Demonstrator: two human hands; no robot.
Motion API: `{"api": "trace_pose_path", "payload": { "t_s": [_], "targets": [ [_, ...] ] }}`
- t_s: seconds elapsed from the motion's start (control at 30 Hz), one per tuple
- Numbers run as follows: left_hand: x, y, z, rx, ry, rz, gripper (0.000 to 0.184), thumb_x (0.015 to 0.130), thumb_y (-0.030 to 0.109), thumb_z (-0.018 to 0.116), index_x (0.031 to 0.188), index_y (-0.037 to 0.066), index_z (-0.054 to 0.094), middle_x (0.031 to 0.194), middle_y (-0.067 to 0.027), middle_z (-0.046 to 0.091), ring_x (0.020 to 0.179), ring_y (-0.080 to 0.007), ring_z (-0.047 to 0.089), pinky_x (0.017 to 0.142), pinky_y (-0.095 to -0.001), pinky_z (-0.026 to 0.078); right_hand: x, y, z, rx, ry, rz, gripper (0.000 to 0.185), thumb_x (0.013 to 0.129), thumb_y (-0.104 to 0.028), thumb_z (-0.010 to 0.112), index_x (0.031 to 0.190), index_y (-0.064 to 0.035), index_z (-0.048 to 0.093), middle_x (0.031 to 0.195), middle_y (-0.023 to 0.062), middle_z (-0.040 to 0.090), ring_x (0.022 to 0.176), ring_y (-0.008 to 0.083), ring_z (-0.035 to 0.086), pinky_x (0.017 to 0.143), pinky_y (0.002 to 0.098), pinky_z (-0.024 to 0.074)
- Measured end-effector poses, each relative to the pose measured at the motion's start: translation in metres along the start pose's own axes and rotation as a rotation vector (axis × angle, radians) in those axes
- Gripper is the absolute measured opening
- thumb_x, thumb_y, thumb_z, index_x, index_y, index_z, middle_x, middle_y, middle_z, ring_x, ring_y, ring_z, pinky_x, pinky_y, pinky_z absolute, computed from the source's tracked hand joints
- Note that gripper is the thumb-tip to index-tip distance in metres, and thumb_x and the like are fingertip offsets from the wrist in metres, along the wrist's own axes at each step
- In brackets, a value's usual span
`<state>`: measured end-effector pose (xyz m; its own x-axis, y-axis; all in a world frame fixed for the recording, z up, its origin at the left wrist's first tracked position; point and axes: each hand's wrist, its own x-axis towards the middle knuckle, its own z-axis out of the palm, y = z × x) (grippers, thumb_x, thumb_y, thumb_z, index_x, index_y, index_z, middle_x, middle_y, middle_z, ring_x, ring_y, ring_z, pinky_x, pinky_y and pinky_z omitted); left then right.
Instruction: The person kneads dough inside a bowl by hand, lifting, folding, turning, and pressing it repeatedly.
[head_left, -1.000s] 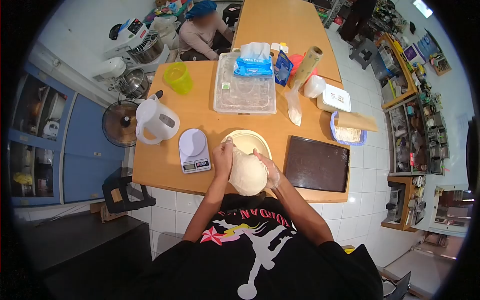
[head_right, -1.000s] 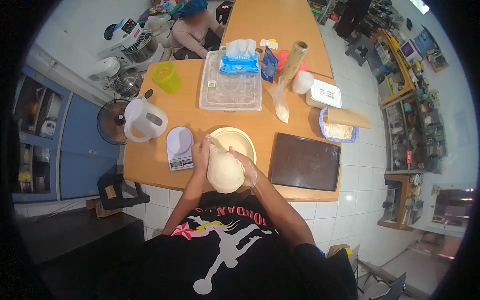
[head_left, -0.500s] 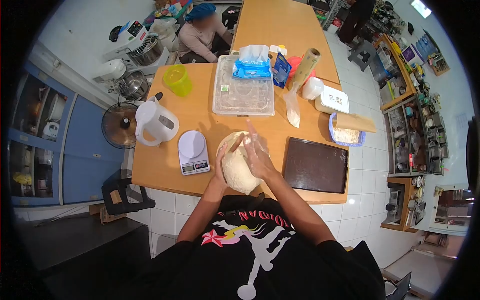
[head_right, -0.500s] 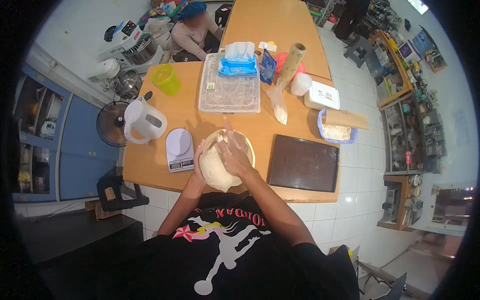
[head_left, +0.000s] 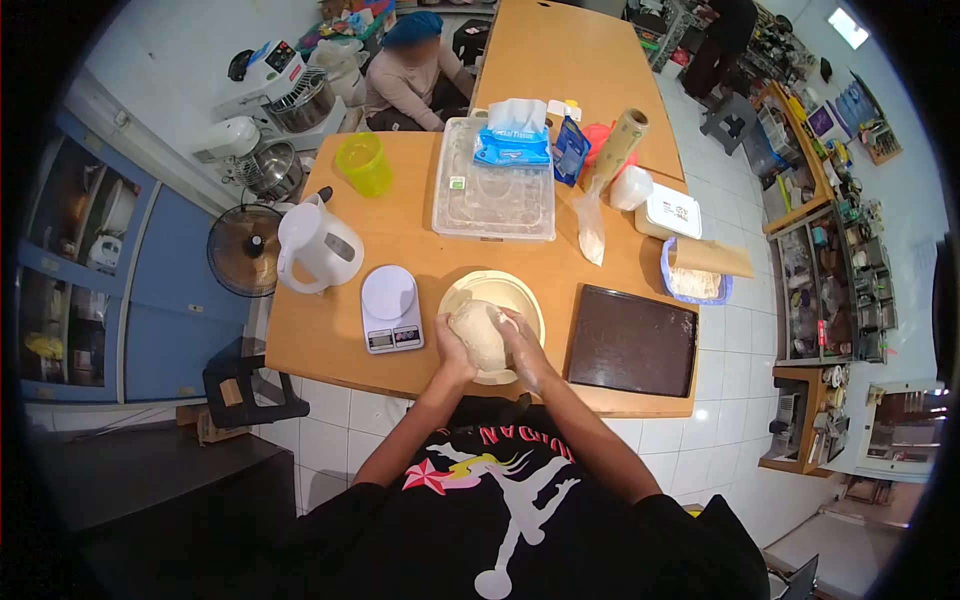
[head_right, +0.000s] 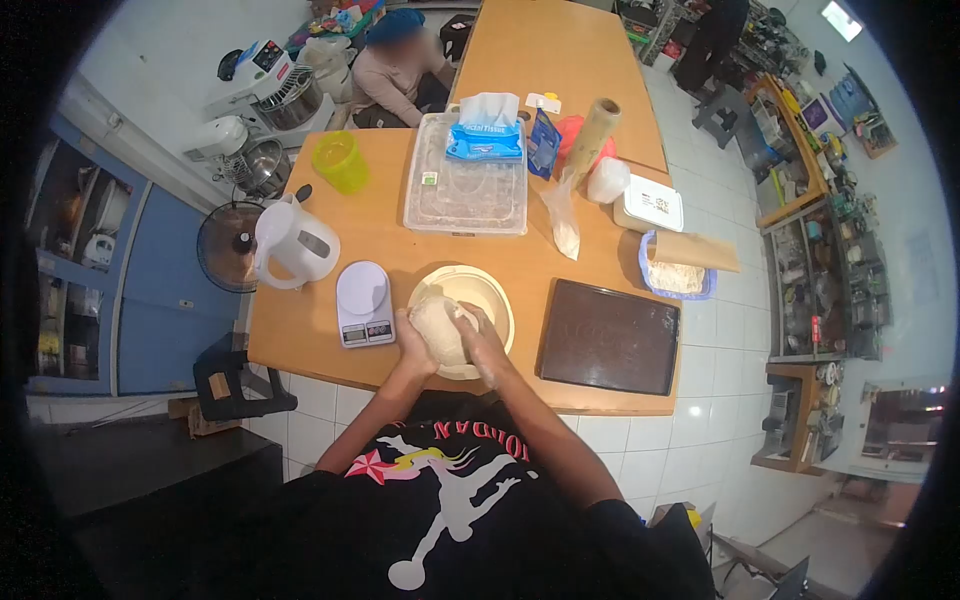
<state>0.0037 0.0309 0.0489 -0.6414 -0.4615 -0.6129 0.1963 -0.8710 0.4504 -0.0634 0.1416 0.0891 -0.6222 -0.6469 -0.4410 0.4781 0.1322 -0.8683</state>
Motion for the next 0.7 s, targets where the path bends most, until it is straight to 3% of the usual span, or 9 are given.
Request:
{"api": "trace_pose_path", "payload": {
  "t_s": [0.07, 0.1, 0.17, 0.2, 0.3, 0.33, 0.4, 0.53, 0.7],
  "targets": [
    [0.034, -0.022, -0.031, 0.213, -0.012, 0.153, 0.042, 0.092, 0.037, 0.039, 0.099, 0.004, 0.062, 0.095, -0.0117, 0.067, 0.082, -0.0246, 0.065, 0.075, -0.0399, 0.052, -0.024, -0.019, 0.012, -0.118, 0.181, 0.075, 0.044, 0.094, -0.038, 0.054, 0.116, 0.0004, 0.058, 0.078, 0.0006, 0.056, 0.070, 0.0109, 0.052, 0.065, 0.0286, 0.0441],
    [0.044, -0.026, -0.042, 0.319, -0.020, 0.232, 0.038, 0.094, 0.034, 0.040, 0.099, 0.003, 0.062, 0.094, -0.0122, 0.067, 0.080, -0.0236, 0.065, 0.074, -0.0398, 0.051, -0.020, -0.016, 0.010, -0.115, 0.211, 0.072, 0.045, 0.095, -0.039, 0.054, 0.116, -0.0003, 0.058, 0.083, 0.0023, 0.058, 0.074, 0.0119, 0.053, 0.070, 0.0289, 0.0445],
    [0.011, 0.003, -0.018, 0.821, 0.021, 0.480, 0.027, 0.092, 0.024, 0.047, 0.100, 0.003, 0.062, 0.095, -0.0136, 0.065, 0.086, -0.0249, 0.063, 0.077, -0.0410, 0.049, -0.002, -0.001, 0.002, -0.110, 0.265, 0.065, 0.045, 0.095, -0.041, 0.055, 0.116, -0.0018, 0.059, 0.092, 0.0057, 0.062, 0.083, 0.0140, 0.054, 0.079, 0.0295, 0.0453],
    [0.000, 0.016, -0.007, 1.071, 0.041, 0.605, 0.021, 0.092, 0.019, 0.051, 0.100, 0.003, 0.061, 0.095, -0.0144, 0.065, 0.088, -0.0256, 0.062, 0.079, -0.0416, 0.047, 0.003, 0.000, -0.001, -0.265, 0.310, -0.098, 0.049, 0.093, -0.045, 0.056, 0.115, -0.0010, 0.059, 0.094, 0.0110, 0.065, 0.087, 0.0192, 0.059, 0.081, 0.0311, 0.0455],
    [0.014, 0.031, -0.015, 1.290, 0.203, 1.005, 0.017, 0.084, 0.013, 0.061, 0.099, 0.005, 0.062, 0.096, -0.0159, 0.063, 0.097, -0.0305, 0.058, 0.088, -0.0431, 0.042, 0.009, -0.004, -0.013, -0.610, 0.363, -0.098, 0.054, 0.089, -0.049, 0.057, 0.114, -0.0010, 0.060, 0.099, 0.0196, 0.066, 0.101, 0.0287, 0.062, 0.088, 0.0362, 0.0453],
    [0.015, 0.035, -0.015, 1.313, 0.194, 1.003, 0.023, 0.080, 0.014, 0.065, 0.101, 0.005, 0.061, 0.100, -0.0154, 0.061, 0.103, -0.0355, 0.053, 0.092, -0.0459, 0.039, 0.011, -0.004, -0.015, -0.712, 0.325, -0.112, 0.055, 0.088, -0.050, 0.057, 0.115, -0.0025, 0.059, 0.104, 0.0216, 0.064, 0.105, 0.0318, 0.060, 0.090, 0.0387, 0.0448],
    [0.025, 0.032, -0.020, 1.418, 0.161, 1.020, 0.029, 0.079, 0.016, 0.066, 0.105, 0.006, 0.060, 0.102, -0.0154, 0.061, 0.104, -0.0355, 0.054, 0.092, -0.0471, 0.039, 0.014, -0.005, -0.015, -0.915, 0.242, -0.137, 0.057, 0.086, -0.052, 0.058, 0.118, -0.0054, 0.058, 0.113, 0.0256, 0.062, 0.113, 0.0380, 0.056, 0.094, 0.0437, 0.0437],
    [0.047, 0.022, -0.022, 1.569, 0.110, 0.828, 0.041, 0.080, 0.025, 0.067, 0.115, 0.006, 0.054, 0.108, -0.0174, 0.061, 0.111, -0.0370, 0.052, 0.096, -0.0487, 0.038, 0.020, 0.009, -0.007, -1.182, 0.207, -0.097, 0.056, 0.083, -0.051, 0.061, 0.124, -0.0133, 0.054, 0.120, 0.0208, 0.056, 0.109, 0.0406, 0.057, 0.093, 0.0522, 0.0435],
    [0.064, 0.009, -0.030, 1.716, 0.262, 0.634, 0.045, 0.087, 0.035, 0.058, 0.119, 0.005, 0.051, 0.116, -0.0231, 0.058, 0.115, -0.0400, 0.051, 0.097, -0.0496, 0.040, 0.033, 0.059, -0.006, -1.339, 0.286, -0.230, 0.048, 0.081, -0.043, 0.064, 0.119, -0.0140, 0.056, 0.121, 0.0191, 0.052, 0.110, 0.0403, 0.054, 0.091, 0.0501, 0.0453]
  ]
}}
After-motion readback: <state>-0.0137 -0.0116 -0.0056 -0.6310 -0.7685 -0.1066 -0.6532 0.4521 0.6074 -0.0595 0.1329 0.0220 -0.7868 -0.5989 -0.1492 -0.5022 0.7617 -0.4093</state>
